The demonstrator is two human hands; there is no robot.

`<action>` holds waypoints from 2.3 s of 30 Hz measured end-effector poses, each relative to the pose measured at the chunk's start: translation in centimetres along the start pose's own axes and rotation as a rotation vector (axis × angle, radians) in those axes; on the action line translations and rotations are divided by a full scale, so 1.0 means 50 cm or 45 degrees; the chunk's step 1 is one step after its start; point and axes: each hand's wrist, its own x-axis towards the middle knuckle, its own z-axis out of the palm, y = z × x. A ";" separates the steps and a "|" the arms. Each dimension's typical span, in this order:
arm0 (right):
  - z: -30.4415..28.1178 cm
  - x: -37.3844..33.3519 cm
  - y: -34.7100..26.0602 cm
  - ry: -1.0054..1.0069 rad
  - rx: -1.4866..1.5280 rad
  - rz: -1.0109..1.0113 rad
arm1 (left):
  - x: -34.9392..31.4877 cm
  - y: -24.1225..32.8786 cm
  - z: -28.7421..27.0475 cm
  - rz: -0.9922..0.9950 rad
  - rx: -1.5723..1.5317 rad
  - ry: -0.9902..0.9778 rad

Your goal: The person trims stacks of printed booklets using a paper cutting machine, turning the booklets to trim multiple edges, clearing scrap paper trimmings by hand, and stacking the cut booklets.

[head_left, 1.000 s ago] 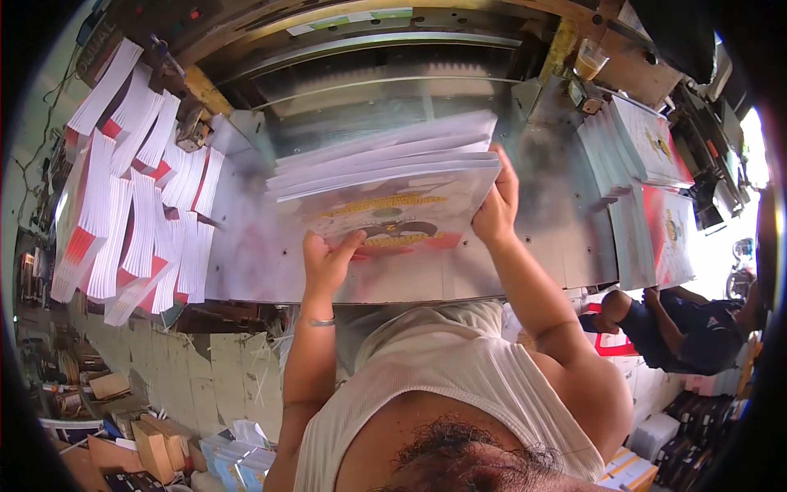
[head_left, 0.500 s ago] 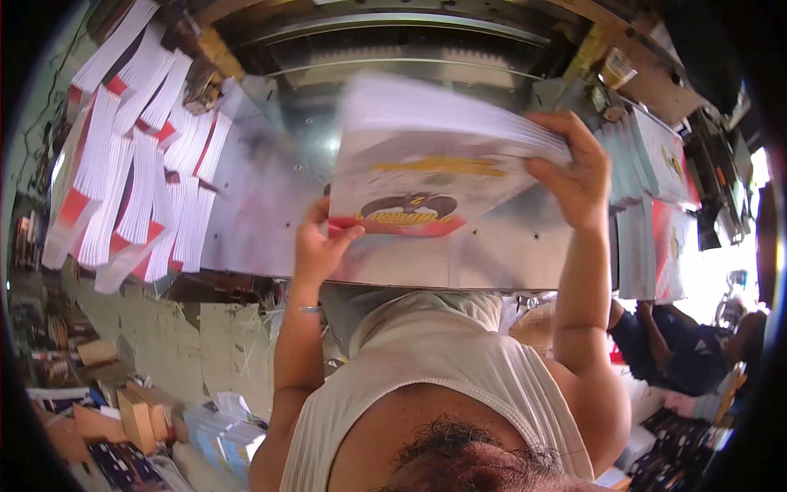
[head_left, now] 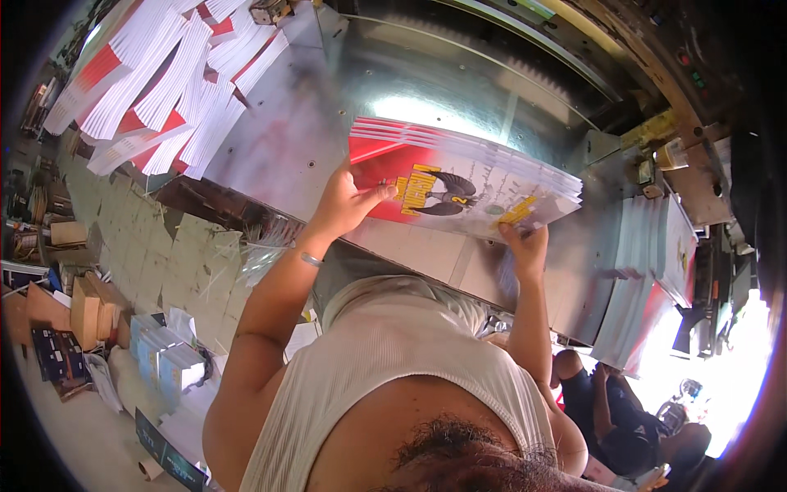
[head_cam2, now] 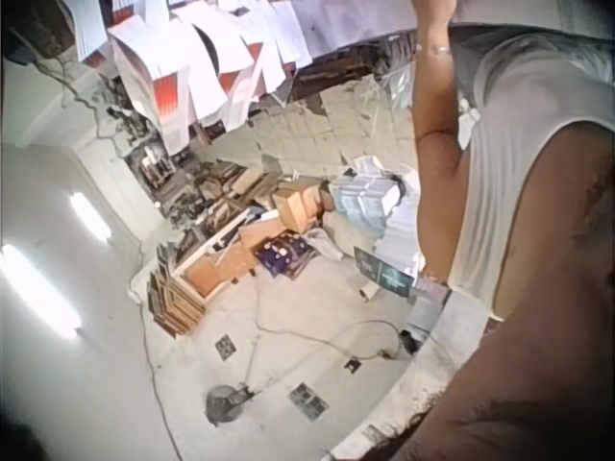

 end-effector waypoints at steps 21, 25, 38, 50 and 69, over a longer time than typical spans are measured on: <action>0.045 -0.071 0.019 0.339 -0.004 -0.167 | -0.035 -0.010 0.002 0.004 -0.084 0.128; 0.012 -0.015 -0.154 0.305 -0.087 -0.502 | -0.024 -0.020 -0.037 -0.047 0.321 0.037; 0.187 0.106 -0.407 -0.854 -1.524 -0.589 | 0.009 -0.062 -0.070 -0.050 0.580 -0.300; 0.187 0.062 -0.405 -1.021 -1.467 -0.626 | -0.045 -0.045 -0.071 -0.358 0.487 -0.292; 0.060 -0.009 -0.136 -0.249 -0.076 -0.344 | 0.084 0.219 -0.065 0.412 -0.230 -0.128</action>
